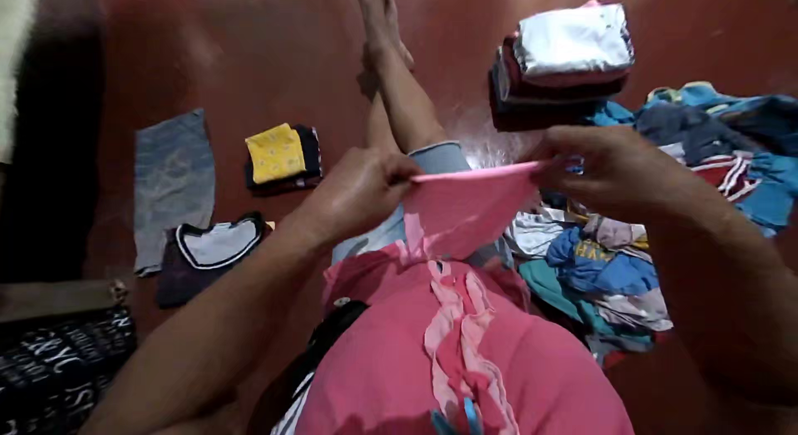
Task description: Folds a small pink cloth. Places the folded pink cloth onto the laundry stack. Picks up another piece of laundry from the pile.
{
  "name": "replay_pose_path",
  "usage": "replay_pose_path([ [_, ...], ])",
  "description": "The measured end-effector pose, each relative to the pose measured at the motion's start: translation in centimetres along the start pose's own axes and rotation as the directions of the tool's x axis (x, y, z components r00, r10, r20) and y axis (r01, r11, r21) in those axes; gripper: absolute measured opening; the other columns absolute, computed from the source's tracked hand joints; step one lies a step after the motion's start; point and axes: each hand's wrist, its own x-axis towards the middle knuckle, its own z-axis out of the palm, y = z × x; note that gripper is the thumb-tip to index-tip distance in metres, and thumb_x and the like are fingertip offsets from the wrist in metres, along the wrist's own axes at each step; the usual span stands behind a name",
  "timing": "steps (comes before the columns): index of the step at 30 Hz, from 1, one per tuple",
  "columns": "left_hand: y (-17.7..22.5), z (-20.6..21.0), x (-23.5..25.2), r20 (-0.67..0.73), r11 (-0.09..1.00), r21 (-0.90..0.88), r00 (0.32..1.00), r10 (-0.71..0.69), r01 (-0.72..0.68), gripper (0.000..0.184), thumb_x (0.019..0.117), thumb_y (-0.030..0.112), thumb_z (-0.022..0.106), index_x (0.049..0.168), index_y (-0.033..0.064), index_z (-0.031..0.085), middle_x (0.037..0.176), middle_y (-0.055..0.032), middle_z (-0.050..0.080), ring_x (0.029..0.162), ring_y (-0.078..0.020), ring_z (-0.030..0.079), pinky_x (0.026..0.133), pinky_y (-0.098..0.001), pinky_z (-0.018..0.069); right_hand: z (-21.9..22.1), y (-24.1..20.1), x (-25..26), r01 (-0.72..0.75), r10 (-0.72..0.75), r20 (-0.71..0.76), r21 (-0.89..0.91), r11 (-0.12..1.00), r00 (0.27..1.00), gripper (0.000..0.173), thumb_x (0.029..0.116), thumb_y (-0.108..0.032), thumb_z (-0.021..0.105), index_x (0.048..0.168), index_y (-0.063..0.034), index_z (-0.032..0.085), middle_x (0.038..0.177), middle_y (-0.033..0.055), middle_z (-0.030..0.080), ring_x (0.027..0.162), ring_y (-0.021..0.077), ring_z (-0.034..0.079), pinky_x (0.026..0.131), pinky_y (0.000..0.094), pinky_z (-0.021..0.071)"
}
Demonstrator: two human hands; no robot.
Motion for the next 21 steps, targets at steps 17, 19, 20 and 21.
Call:
replay_pose_path([
  [17,-7.3,9.0,-3.5,0.098,0.955,0.07,0.954,0.282,-0.289,0.018,0.095,0.009,0.062,0.104,0.0089,0.078,0.102,-0.0057,0.075,0.101,-0.0231,0.071,0.094,-0.0483,0.0541,11.5,2.5,-5.6,0.133,-0.115,0.09,-0.235,0.963,0.989,0.005,0.0891,-0.004,0.068,0.091,0.0007,0.069,0.083,0.0181,0.068,0.085,0.0402,0.069,0.089,0.0682,0.0485],
  [19,-7.6,9.9,-3.7,0.221,0.971,-0.018,0.946,0.238,-0.24,0.02,0.0985,0.013,0.06,0.107,0.0083,0.077,0.107,-0.0063,0.075,0.105,-0.0223,0.07,0.098,-0.0463,0.0533,12.0,2.7,-6.0,0.139,-0.088,0.24,-0.203,0.969,0.967,0.008,0.0915,-0.007,0.067,0.093,0.0,0.069,0.084,0.018,0.068,0.085,0.0406,0.068,0.086,0.0667,0.049],
  [20,-7.6,9.9,-3.5,0.294,0.978,-0.068,0.933,0.208,-0.196,0.021,0.1005,0.017,0.06,0.111,0.008,0.076,0.111,-0.007,0.075,0.108,-0.022,0.069,0.1,-0.046,0.0524,11.6,2.7,-5.7,0.106,-0.039,0.344,-0.18,0.978,0.938,0.012,0.0944,-0.011,0.065,0.099,-0.0007,0.07,0.089,0.0187,0.069,0.09,0.0415,0.068,0.088,0.067,0.0477],
  [21,-7.8,9.6,-3.1,0.371,0.983,-0.121,0.912,0.173,-0.137,0.024,0.1017,0.02,0.059,0.115,0.0076,0.075,0.113,-0.0075,0.074,0.109,-0.0207,0.068,0.1,-0.0447,0.0522,10.7,2.6,-5.1,0.033,0.038,0.459,-0.146,0.989,0.888,0.019,0.0979,-0.015,0.063,0.108,-0.0014,0.071,0.099,0.02,0.069,0.099,0.0425,0.066,0.091,0.0673,0.0453],
])
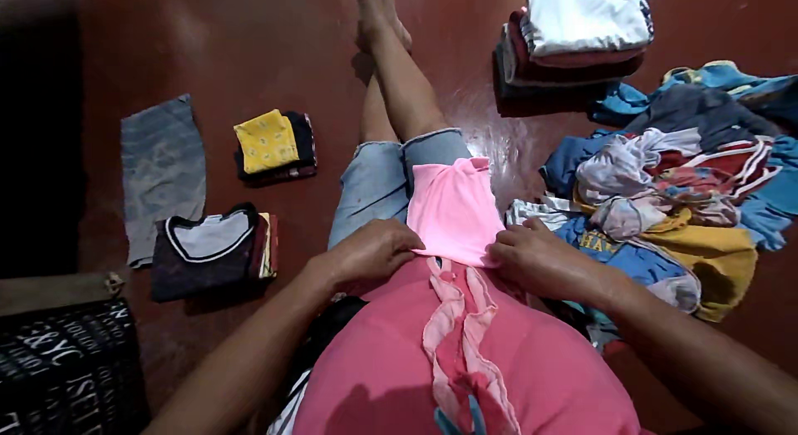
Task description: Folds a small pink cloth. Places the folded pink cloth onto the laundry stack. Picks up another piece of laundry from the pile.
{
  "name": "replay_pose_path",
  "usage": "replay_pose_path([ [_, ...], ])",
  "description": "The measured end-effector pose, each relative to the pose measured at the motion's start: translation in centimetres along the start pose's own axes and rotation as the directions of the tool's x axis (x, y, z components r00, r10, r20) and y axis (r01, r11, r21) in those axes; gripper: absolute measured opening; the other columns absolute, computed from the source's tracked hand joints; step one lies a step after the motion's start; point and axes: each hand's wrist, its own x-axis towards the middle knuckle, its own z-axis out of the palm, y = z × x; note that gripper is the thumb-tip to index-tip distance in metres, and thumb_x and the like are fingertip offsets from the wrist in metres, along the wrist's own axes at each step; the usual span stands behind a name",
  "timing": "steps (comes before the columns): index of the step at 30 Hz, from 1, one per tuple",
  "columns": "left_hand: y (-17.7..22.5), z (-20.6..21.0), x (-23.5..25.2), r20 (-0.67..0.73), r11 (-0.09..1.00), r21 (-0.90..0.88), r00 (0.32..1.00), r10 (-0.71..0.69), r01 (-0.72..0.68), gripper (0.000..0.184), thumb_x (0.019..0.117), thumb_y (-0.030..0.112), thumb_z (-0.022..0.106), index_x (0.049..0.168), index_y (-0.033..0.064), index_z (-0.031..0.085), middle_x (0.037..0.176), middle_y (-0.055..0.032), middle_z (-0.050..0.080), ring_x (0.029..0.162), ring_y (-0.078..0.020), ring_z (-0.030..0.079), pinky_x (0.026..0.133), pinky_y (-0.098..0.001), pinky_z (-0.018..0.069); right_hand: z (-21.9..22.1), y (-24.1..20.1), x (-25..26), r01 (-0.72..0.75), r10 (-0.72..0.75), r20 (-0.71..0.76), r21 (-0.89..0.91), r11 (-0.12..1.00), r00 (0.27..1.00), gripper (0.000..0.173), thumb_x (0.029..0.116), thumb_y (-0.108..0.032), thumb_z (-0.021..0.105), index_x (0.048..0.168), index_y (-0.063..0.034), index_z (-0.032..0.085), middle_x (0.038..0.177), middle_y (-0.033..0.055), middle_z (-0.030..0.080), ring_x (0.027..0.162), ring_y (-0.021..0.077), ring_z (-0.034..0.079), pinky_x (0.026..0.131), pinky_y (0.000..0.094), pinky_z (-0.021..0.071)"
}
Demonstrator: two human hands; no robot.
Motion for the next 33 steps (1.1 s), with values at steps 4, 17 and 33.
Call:
replay_pose_path([
  [4,-1.5,-2.8,1.9,-0.166,0.985,-0.145,0.979,-0.116,0.093,0.028,0.1041,0.02,0.055,0.116,0.0022,0.073,0.111,-0.012,0.074,0.104,-0.0217,0.07,0.096,-0.0465,0.0551,-2.9,3.2,1.7,-0.121,0.168,-0.174,0.251,0.96,0.97,0.016,0.0987,-0.014,0.065,0.104,-0.0006,0.074,0.098,0.017,0.072,0.09,0.0326,0.07,0.084,0.0575,0.056],
  [17,-5.2,-0.4,10.0,-0.24,0.584,-0.77,0.732,-0.637,0.256,0.029,0.1041,0.022,0.06,0.119,-0.0033,0.061,0.109,-0.0169,0.064,0.096,-0.0228,0.065,0.086,-0.0443,0.0562,1.7,6.4,11.0,-0.093,0.705,-0.44,0.81,0.578,0.556,0.028,0.1018,-0.027,0.062,0.1,-0.0004,0.068,0.087,0.009,0.065,0.077,0.0153,0.061,0.074,0.0384,0.0515],
  [33,-6.2,-1.9,10.7,-0.187,0.365,-0.923,0.684,-0.705,0.123,0.046,0.1106,0.039,0.041,0.138,0.0027,0.046,0.107,-0.0136,0.064,0.089,-0.0215,0.068,0.079,-0.0408,0.0594,-0.2,7.9,9.0,-0.099,0.782,-0.291,0.908,0.408,0.551,0.04,0.1089,-0.032,0.044,0.135,-0.0026,0.048,0.107,0.0164,0.065,0.076,0.0244,0.068,0.065,0.0437,0.0597],
])
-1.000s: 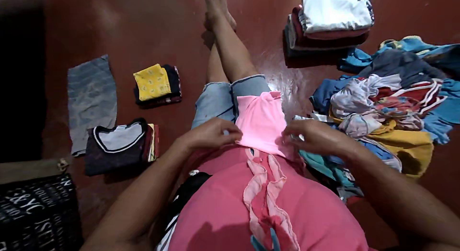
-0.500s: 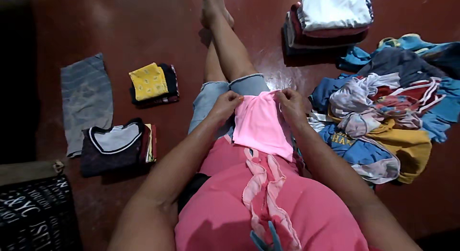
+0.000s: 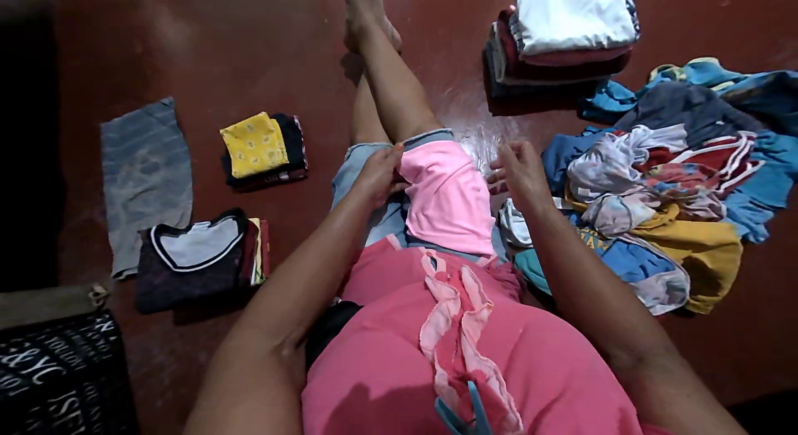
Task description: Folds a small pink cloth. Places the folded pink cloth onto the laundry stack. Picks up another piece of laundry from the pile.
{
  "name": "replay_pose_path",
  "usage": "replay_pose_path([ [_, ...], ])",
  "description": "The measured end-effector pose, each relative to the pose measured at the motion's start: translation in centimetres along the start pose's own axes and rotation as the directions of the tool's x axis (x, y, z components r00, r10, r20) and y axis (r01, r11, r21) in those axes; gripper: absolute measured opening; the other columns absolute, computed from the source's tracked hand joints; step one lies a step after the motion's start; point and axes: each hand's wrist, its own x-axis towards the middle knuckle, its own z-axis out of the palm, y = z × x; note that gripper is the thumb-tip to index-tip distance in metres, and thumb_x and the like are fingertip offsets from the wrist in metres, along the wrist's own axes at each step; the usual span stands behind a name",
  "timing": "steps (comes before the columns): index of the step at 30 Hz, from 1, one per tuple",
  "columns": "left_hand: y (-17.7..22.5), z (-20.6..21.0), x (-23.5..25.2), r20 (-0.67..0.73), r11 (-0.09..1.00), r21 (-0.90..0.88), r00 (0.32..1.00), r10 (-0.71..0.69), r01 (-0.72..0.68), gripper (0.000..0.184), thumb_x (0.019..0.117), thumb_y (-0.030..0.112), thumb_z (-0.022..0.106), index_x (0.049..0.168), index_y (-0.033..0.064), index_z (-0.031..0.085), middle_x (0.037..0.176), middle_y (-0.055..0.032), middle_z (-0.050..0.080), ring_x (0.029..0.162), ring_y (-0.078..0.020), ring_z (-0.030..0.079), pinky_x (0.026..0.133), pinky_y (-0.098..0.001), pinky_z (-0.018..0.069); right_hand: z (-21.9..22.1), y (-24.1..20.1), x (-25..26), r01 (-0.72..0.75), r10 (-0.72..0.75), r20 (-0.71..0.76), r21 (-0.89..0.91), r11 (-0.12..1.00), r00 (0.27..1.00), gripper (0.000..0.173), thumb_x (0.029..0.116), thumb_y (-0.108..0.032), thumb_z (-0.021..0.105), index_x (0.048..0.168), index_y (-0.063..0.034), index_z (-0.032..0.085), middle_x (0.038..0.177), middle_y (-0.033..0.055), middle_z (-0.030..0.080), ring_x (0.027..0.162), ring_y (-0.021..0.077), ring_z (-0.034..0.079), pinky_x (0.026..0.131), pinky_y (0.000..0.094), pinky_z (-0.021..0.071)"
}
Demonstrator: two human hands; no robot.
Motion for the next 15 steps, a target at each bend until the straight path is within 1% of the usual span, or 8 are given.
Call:
replay_pose_path([
  [2,-0.9,0.0,-1.0,0.019,0.996,-0.044,0.997,-0.081,0.081,0.05,0.1106,0.044,0.037,0.137,0.0029,0.048,0.105,-0.0123,0.065,0.089,-0.0215,0.068,0.081,-0.0411,0.0589,-0.7,1.0,-1.9,0.081,-0.079,0.027,-0.08,0.993,0.996,0.031,0.1057,-0.025,0.051,0.12,0.0021,0.057,0.096,0.016,0.065,0.07,0.0232,0.065,0.064,0.0439,0.0586],
  [4,-2.2,0.0,-2.3,0.042,0.991,-0.034,0.99,-0.131,0.133,0.05,0.1106,0.045,0.036,0.134,0.0033,0.052,0.105,-0.0106,0.067,0.089,-0.0203,0.069,0.081,-0.0406,0.0587,-1.1,1.6,-4.2,0.144,-0.136,0.075,-0.124,0.982,0.988,0.025,0.1042,-0.023,0.056,0.105,0.0008,0.063,0.084,0.012,0.064,0.063,0.0183,0.059,0.06,0.0389,0.0543],
  [7,-3.5,0.1,-3.6,0.058,0.988,0.013,0.986,-0.153,0.153,0.043,0.1103,0.037,0.041,0.135,0.0033,0.05,0.1,-0.0093,0.064,0.083,-0.0186,0.066,0.075,-0.0386,0.0582,-0.5,1.4,-6.1,0.091,-0.076,0.095,-0.164,0.982,0.993,0.03,0.1046,-0.027,0.059,0.09,-0.0026,0.067,0.074,0.006,0.064,0.059,0.0124,0.057,0.057,0.0327,0.0512],
  [9,-4.0,-0.3,-4.2,0.093,0.989,0.043,0.985,-0.148,0.144,0.038,0.1085,0.032,0.048,0.131,0.0022,0.053,0.098,-0.0096,0.066,0.081,-0.0177,0.067,0.075,-0.0381,0.0583,-0.1,1.2,-6.5,0.067,-0.044,0.11,-0.218,0.974,0.993,0.032,0.1038,-0.03,0.061,0.086,-0.0042,0.066,0.072,0.0052,0.061,0.061,0.0134,0.055,0.06,0.0346,0.0476],
  [10,-4.3,-0.6,-4.4,0.123,0.99,0.069,0.984,-0.132,0.124,0.033,0.1074,0.03,0.052,0.126,0.0022,0.056,0.094,-0.0078,0.067,0.079,-0.0152,0.067,0.074,-0.0359,0.0584,0.0,1.2,-6.5,0.078,-0.05,0.121,-0.232,0.97,0.991,0.03,0.1021,-0.03,0.064,0.086,-0.0043,0.066,0.072,0.0052,0.06,0.062,0.014,0.055,0.062,0.0357,0.0476],
  [12,-4.5,-1.2,-4.6,0.188,0.994,0.073,0.978,-0.089,0.076,0.023,0.1052,0.023,0.056,0.114,0.0026,0.06,0.088,-0.0046,0.066,0.075,-0.0119,0.065,0.072,-0.0328,0.0578,0.3,1.3,-6.7,0.108,-0.082,0.126,-0.214,0.971,0.989,0.022,0.0977,-0.023,0.07,0.087,-0.0039,0.066,0.073,0.0048,0.061,0.065,0.0137,0.057,0.064,0.0353,0.0492],
  [14,-4.3,-1.6,-4.7,0.225,0.999,0.014,0.973,-0.053,0.051,0.014,0.1047,0.018,0.055,0.105,0.0041,0.06,0.084,-0.0029,0.066,0.073,-0.011,0.065,0.071,-0.0316,0.0579,0.4,1.5,-6.8,0.141,-0.126,0.103,-0.161,0.977,0.987,0.016,0.0948,-0.015,0.071,0.085,-0.0034,0.065,0.074,0.0038,0.06,0.066,0.0117,0.057,0.064,0.0324,0.0495],
  [15,-4.3,-1.9,-4.8,0.242,0.998,-0.02,0.969,-0.048,0.054,0.013,0.1051,0.017,0.054,0.103,0.0053,0.059,0.083,-0.0026,0.067,0.072,-0.011,0.066,0.071,-0.0312,0.0585,0.4,1.4,-7.0,0.144,-0.132,0.092,-0.14,0.98,0.987,0.014,0.0945,-0.013,0.07,0.085,-0.0037,0.065,0.074,0.0032,0.06,0.066,0.0107,0.057,0.063,0.0308,0.0495],
])
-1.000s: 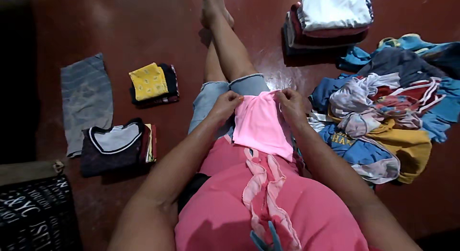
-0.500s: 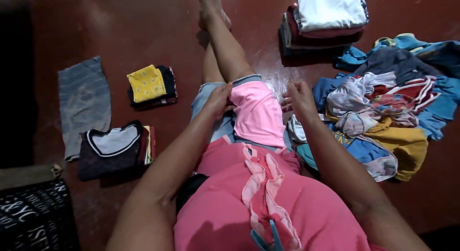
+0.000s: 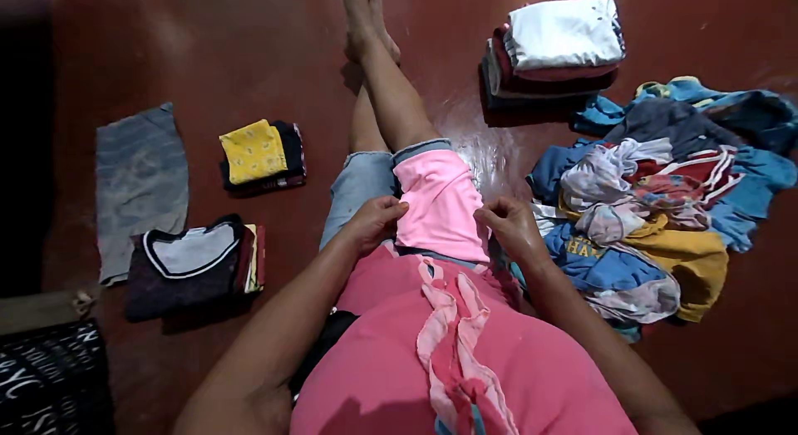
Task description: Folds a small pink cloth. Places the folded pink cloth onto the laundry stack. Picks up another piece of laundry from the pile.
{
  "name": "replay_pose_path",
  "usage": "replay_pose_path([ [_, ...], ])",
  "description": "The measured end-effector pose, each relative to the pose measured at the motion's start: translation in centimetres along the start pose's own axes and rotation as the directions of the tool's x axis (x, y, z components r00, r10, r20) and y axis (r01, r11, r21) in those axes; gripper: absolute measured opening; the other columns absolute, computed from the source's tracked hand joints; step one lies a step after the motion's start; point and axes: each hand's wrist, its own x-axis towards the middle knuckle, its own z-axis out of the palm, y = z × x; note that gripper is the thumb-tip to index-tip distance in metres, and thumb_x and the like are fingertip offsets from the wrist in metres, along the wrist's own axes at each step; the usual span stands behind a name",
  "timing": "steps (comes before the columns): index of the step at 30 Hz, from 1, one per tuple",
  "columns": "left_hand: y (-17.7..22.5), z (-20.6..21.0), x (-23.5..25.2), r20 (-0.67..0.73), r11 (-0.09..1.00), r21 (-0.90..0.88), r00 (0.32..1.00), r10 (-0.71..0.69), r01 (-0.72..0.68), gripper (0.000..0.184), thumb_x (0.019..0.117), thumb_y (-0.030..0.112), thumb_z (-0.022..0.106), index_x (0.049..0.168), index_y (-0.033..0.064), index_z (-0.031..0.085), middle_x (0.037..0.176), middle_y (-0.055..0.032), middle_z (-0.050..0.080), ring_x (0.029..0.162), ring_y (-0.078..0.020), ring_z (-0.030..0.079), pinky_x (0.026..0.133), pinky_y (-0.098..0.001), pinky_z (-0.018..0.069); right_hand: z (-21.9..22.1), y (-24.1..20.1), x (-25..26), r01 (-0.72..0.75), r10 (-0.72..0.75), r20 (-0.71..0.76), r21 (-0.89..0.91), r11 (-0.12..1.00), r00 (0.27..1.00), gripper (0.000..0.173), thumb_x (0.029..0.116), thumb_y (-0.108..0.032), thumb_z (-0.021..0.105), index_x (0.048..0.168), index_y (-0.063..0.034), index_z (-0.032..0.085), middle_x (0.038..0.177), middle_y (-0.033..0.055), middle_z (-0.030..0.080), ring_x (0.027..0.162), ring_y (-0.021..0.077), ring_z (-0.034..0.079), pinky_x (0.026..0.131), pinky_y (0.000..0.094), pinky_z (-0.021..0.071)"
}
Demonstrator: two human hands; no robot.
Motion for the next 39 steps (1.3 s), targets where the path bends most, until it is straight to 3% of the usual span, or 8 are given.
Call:
replay_pose_path([
  [8,0.0,-0.9,-0.5,0.136,0.998,-0.032,0.989,-0.057,0.062,0.015,0.105,0.015,0.05,0.113,0.0064,0.06,0.085,-0.0003,0.069,0.074,-0.0089,0.067,0.071,-0.028,0.0588,-1.7,0.3,-1.0,-0.118,0.118,0.041,-0.01,0.993,0.992,0.017,0.1029,-0.015,0.059,0.094,-0.0024,0.066,0.076,0.0047,0.063,0.061,0.0109,0.058,0.06,0.0294,0.0519],
  [12,0.0,-1.1,-0.3,0.201,0.993,0.078,0.974,-0.107,0.093,0.003,0.0973,0.008,0.06,0.1,0.0071,0.061,0.076,0.0016,0.064,0.063,-0.0057,0.059,0.061,-0.0236,0.0528,-1.3,0.6,-1.4,-0.137,0.135,0.102,0.019,0.99,0.986,0.012,0.096,-0.015,0.07,0.091,-0.0045,0.068,0.075,0.0025,0.065,0.065,0.01,0.06,0.062,0.0286,0.0526],
  [18,0.0,-1.1,-0.9,0.24,1.0,0.004,0.971,0.007,-0.009,0.021,0.0941,0.003,0.061,0.115,0.004,0.066,0.094,-0.0026,0.073,0.081,-0.0088,0.07,0.075,-0.0274,0.06,-1.2,0.8,-1.7,0.003,-0.005,0.047,0.048,0.999,0.999,0.005,0.0915,-0.009,0.072,0.089,-0.0052,0.07,0.076,0.0016,0.067,0.066,0.0087,0.062,0.064,0.0275,0.0537],
  [23,0.1,-1.8,-1.1,0.308,0.988,-0.11,0.941,0.14,-0.111,0.021,0.0887,0.007,0.066,0.109,0.0088,0.07,0.092,0.0002,0.074,0.08,-0.0063,0.07,0.075,-0.0255,0.0596,-2.7,0.4,-2.1,0.139,-0.139,-0.002,-0.034,0.99,0.99,0.005,0.0903,-0.011,0.072,0.088,-0.0066,0.073,0.086,0.0014,0.068,0.071,0.0075,0.062,0.066,0.0271,0.0549],
  [27,0.5,-1.6,-1.4,0.364,0.978,-0.162,0.914,0.181,-0.129,0.021,0.0933,0.011,0.065,0.114,0.0095,0.069,0.095,-0.0014,0.075,0.084,-0.0087,0.071,0.079,-0.0282,0.0607,-3.7,0.0,-2.6,0.186,-0.186,-0.01,0.08,0.979,0.983,0.003,0.0909,-0.008,0.07,0.088,-0.0061,0.07,0.079,-0.0019,0.067,0.067,0.0051,0.062,0.065,0.0237,0.0552],
  [33,1.7,-0.1,-1.8,0.274,1.0,0.001,0.962,0.01,-0.01,0.022,0.0988,0.003,0.055,0.119,0.0028,0.062,0.092,-0.0046,0.073,0.077,-0.0114,0.071,0.072,-0.0296,0.062,-4.8,-0.4,-2.6,0.0,-0.041,0.101,0.375,0.927,0.994,0.008,0.0942,-0.004,0.06,0.091,-0.0105,0.062,0.078,-0.0013,0.066,0.071,0.0095,0.064,0.072,0.0298,0.0586],
  [36,1.4,0.1,-1.6,0.251,0.997,0.051,0.965,-0.074,0.063,0.017,0.1003,0.005,0.056,0.116,0.003,0.062,0.087,-0.0065,0.073,0.069,-0.0119,0.07,0.062,-0.0277,0.0601,-4.7,-0.1,-2.7,-0.11,0.029,0.248,0.315,0.943,0.968,0.006,0.1,-0.011,0.049,0.098,-0.0102,0.055,0.076,-0.0007,0.063,0.068,0.0095,0.063,0.069,0.0297,0.0566],
  [39,1.3,0.0,-1.3,0.256,0.986,0.093,0.954,-0.157,0.138,0.015,0.1011,0.005,0.057,0.116,0.002,0.06,0.088,-0.0078,0.071,0.068,-0.0133,0.069,0.064,-0.0291,0.0605,-4.8,-0.1,-3.1,-0.162,0.073,0.376,0.21,0.964,0.924,0.01,0.1019,-0.014,0.049,0.1,-0.0074,0.056,0.077,0.0013,0.063,0.068,0.0105,0.063,0.069,0.0303,0.0568],
])
